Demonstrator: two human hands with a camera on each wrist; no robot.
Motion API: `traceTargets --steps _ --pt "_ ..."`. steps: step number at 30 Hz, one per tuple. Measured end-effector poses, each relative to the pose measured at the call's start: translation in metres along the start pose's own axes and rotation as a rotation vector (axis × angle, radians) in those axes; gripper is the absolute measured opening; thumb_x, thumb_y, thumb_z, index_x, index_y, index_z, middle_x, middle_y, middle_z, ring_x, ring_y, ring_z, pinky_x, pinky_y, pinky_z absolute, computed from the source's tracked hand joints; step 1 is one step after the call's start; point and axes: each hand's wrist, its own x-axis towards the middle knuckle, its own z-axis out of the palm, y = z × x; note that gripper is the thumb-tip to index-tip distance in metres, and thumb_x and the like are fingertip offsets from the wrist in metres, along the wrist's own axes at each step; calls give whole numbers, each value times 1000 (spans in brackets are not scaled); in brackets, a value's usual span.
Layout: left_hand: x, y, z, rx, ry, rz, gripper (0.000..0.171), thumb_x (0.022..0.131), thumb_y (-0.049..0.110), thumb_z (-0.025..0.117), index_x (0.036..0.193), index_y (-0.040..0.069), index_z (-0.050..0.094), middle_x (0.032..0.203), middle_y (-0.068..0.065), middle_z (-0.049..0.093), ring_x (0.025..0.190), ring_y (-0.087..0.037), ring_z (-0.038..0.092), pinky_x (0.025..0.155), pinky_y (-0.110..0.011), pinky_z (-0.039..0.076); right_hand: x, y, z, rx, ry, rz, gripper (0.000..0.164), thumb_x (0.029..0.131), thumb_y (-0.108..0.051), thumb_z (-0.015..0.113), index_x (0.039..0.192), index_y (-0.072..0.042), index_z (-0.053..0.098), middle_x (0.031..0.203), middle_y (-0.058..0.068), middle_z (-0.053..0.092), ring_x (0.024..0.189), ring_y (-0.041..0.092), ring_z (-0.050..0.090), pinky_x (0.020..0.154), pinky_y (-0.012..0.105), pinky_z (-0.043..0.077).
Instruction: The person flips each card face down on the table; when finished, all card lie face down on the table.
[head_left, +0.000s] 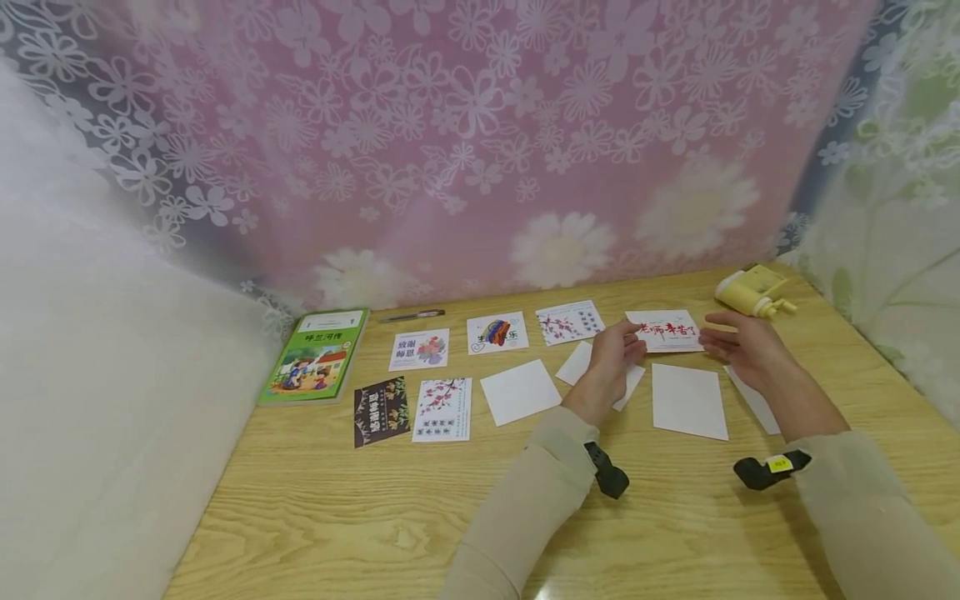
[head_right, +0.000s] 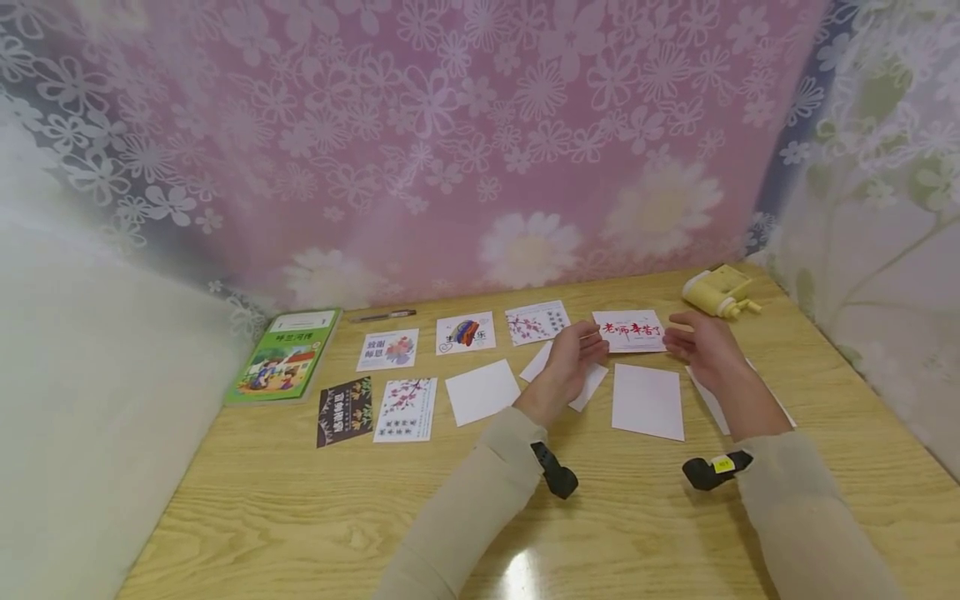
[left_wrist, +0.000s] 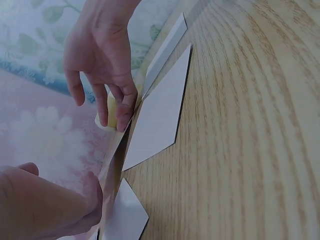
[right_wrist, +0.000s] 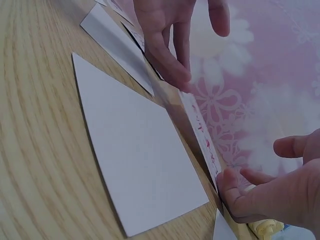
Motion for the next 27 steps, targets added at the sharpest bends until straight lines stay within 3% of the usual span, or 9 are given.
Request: traceTargets --steps 5,10,16,19,24,26,27 --pt "-1 -4 0 65 -23 25 28 94 -3 63 120 -12 66 108 -24 68 99 -31 72 92 -33 62 -1 0 0 -24 -29 -2 38 113 -24 40 89 -25 70 90 -6 68 89 9 67 83 23 59" --pt "-2 -11 0 144 -40 50 36 92 -12 63 128 -11 63 96 -16 70 77 -18 70 81 -31 64 -2 3 0 -58 -52 -10 41 113 -25 38 89 -27 71 94 -6 66 90 7 67 85 23 59" --pt "-5 -15 2 199 -19 116 26 91 -14 66 115 -5 67 85 -9 66 63 -13 62 68 -29 64 -2 6 4 -119 -66 -19 41 113 -26 38 90 -29 72 112 2 55 98 9 66 89 24 58" --pt "-5 -15 3 223 -5 134 25 90 -15 66 113 -4 69 86 -11 68 61 -13 62 65 -29 64 -2 6 4 -109 -66 -24 39 113 -26 40 92 -28 72 109 0 58 98 9 65 88 24 58" --pt "-8 -15 1 241 7 129 28 89 -18 64 106 2 73 86 -16 70 64 -23 69 75 -42 67 -3 8 5 -42 -54 -86 18 111 -11 43 115 -13 61 95 -5 69 92 8 70 84 22 60" --pt "-9 -14 1 253 11 130 30 88 -18 64 102 6 75 83 -16 70 70 -31 73 78 -47 66 -5 10 5 -8 -36 -133 20 109 -3 46 126 -8 55 96 -6 70 90 8 72 83 21 61" --pt "-10 -14 1 262 15 131 30 89 -17 64 100 7 76 83 -16 70 71 -31 73 79 -48 66 -5 11 6 13 -17 -151 31 108 0 48 137 -6 53 96 -5 70 88 8 73 83 21 61"
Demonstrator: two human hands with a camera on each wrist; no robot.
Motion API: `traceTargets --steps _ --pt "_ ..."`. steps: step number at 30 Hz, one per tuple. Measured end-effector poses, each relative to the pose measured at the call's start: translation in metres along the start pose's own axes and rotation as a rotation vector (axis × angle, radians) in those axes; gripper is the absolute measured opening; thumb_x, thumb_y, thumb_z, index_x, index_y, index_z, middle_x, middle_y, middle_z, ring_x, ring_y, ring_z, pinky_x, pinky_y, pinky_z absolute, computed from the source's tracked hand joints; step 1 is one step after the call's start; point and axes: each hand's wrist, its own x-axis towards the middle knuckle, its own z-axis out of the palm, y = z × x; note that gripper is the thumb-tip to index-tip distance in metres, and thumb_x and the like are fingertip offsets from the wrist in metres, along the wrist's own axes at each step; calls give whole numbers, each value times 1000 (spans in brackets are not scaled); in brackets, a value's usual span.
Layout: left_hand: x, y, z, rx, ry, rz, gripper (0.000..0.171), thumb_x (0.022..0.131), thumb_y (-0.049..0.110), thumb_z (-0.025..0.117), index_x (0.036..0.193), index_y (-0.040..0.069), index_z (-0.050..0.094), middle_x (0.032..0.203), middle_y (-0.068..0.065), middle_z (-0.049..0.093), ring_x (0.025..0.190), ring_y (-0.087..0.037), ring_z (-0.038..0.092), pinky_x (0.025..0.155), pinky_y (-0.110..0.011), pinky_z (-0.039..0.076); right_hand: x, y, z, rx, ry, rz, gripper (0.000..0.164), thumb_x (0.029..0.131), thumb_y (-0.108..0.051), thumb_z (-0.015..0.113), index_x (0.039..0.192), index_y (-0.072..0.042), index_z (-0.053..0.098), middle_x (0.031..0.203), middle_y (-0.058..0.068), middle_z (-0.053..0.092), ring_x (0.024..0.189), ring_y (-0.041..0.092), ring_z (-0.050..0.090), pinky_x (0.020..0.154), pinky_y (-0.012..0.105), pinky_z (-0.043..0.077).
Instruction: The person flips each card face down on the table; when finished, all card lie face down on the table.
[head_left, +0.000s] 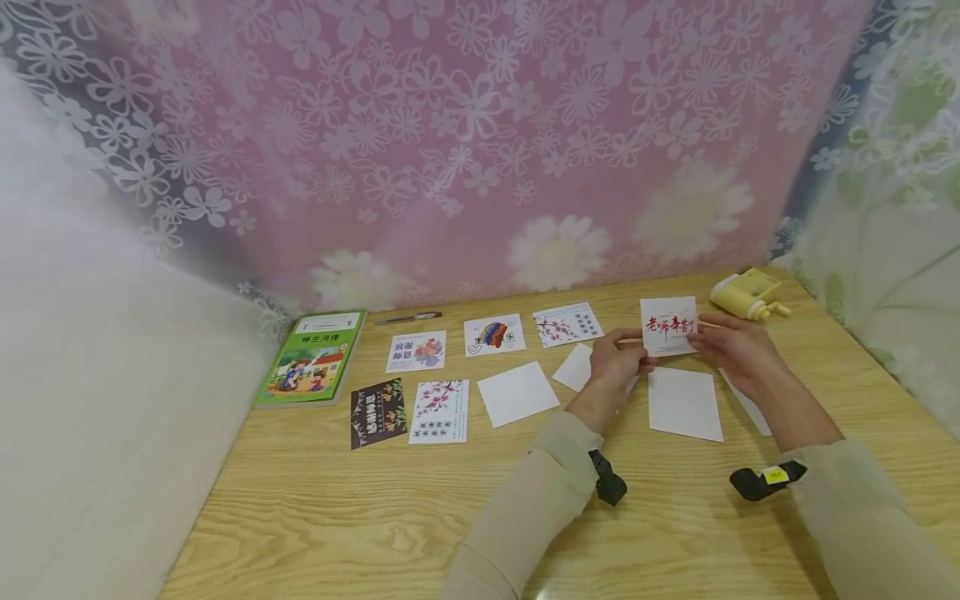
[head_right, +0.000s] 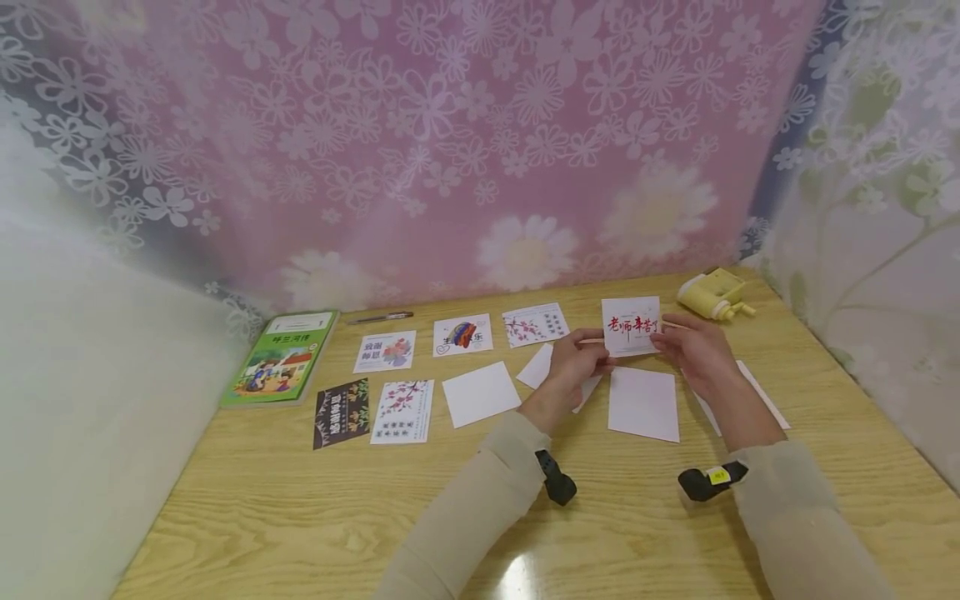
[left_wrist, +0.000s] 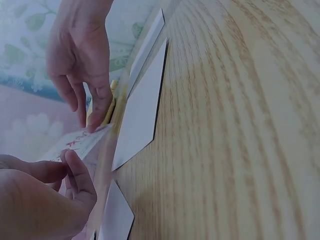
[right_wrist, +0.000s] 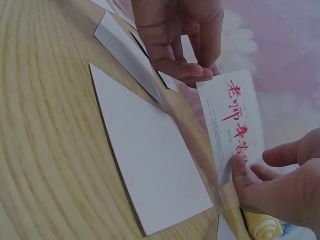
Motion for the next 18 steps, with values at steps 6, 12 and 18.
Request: traceTargets --steps 6,12,18 --pt "0 5 -3 25 23 28 20 93 -12 65 96 3 78 83 -14 70 82 -39 75 82 -48 65 -4 1 4 32 98 -115 28 104 6 54 129 -3 63 88 -1 73 80 9 74 78 21 63" --pt "0 5 -4 36 42 42 16 94 -6 67 94 3 81 83 -11 72 80 -30 73 76 -42 65 -9 0 7 -15 160 -133 33 102 11 50 96 -10 75 101 -6 68 79 8 71 76 19 62" --pt "1 4 -7 -14 38 63 19 93 -7 67 89 5 82 82 -7 71 70 -15 62 71 -36 62 -9 2 6 -148 190 -140 46 101 14 42 107 -12 79 136 1 47 82 6 70 78 18 61"
